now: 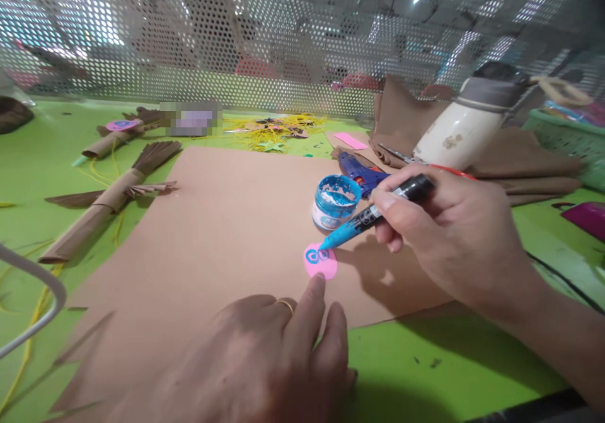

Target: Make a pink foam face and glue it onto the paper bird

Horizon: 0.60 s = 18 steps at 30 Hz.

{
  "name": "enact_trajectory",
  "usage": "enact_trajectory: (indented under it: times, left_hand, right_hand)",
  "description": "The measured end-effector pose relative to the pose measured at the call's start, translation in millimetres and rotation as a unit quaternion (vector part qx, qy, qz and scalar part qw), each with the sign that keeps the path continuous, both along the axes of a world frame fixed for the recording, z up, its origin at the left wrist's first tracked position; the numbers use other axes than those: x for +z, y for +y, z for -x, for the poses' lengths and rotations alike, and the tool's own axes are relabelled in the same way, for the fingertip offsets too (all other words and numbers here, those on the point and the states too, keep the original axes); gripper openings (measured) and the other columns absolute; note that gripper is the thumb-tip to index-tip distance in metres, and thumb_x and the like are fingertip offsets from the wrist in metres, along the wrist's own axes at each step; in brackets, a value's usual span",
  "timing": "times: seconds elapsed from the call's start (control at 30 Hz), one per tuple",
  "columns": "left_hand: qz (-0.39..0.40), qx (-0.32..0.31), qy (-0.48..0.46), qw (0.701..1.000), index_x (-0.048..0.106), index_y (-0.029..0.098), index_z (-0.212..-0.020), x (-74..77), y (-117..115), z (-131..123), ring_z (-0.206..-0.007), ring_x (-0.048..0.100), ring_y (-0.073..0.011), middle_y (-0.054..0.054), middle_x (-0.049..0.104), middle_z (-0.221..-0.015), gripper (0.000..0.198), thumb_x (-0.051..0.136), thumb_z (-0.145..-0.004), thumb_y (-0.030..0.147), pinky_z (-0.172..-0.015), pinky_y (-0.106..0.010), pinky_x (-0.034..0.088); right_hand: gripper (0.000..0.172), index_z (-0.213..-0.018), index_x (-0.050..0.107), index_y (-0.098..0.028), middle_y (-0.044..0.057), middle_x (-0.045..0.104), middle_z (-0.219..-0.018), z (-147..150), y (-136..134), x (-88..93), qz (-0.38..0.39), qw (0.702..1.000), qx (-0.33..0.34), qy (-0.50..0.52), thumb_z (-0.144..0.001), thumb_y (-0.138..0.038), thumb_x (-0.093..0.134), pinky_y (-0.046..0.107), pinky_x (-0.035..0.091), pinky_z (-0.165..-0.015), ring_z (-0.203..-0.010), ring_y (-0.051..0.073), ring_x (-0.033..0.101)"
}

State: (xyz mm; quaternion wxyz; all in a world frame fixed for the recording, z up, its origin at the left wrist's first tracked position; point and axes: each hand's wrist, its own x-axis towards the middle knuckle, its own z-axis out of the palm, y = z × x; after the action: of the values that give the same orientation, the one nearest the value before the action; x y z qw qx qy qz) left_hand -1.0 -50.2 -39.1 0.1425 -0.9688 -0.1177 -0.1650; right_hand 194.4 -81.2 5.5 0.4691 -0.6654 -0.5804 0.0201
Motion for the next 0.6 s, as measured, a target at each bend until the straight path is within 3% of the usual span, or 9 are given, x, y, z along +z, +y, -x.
enact_trajectory:
  times: [0.3, 0.6]
  left_hand:
    - [-0.003, 0.005, 0.012, 1.0, 0.057, 0.017, -0.097, -0.5, -0.9, -2.3, -0.05, 0.056, -0.0202, -0.009, 0.065, -0.107, 0.027, 0.032, -0.087, 0.023, -0.041, -0.038, 0.044]
    - [-0.004, 0.006, -0.006, 1.0, 0.056, 0.017, -0.097, 2.6, -1.2, -2.6, -0.052, 0.057, -0.0209, -0.011, 0.066, -0.105, 0.025, 0.035, -0.086, 0.024, -0.043, -0.037, 0.045]
  right_hand:
    - [0.012, -0.068, 0.059, -0.018, -0.005, 0.055, -0.049, 2.2, -0.8, 2.0, -0.004, 1.0, 0.027, 0.008, -0.078, -0.023, 0.057, 0.017, 0.043, -0.045, -0.043, 0.007, 0.051]
    - [0.013, -0.067, 0.059, -0.017, -0.005, 0.053, -0.048, 1.5, 1.3, 1.2, 0.003, 1.0, 0.007, 0.01, -0.078, -0.023, 0.056, 0.019, 0.042, -0.043, -0.042, 0.008, 0.049]
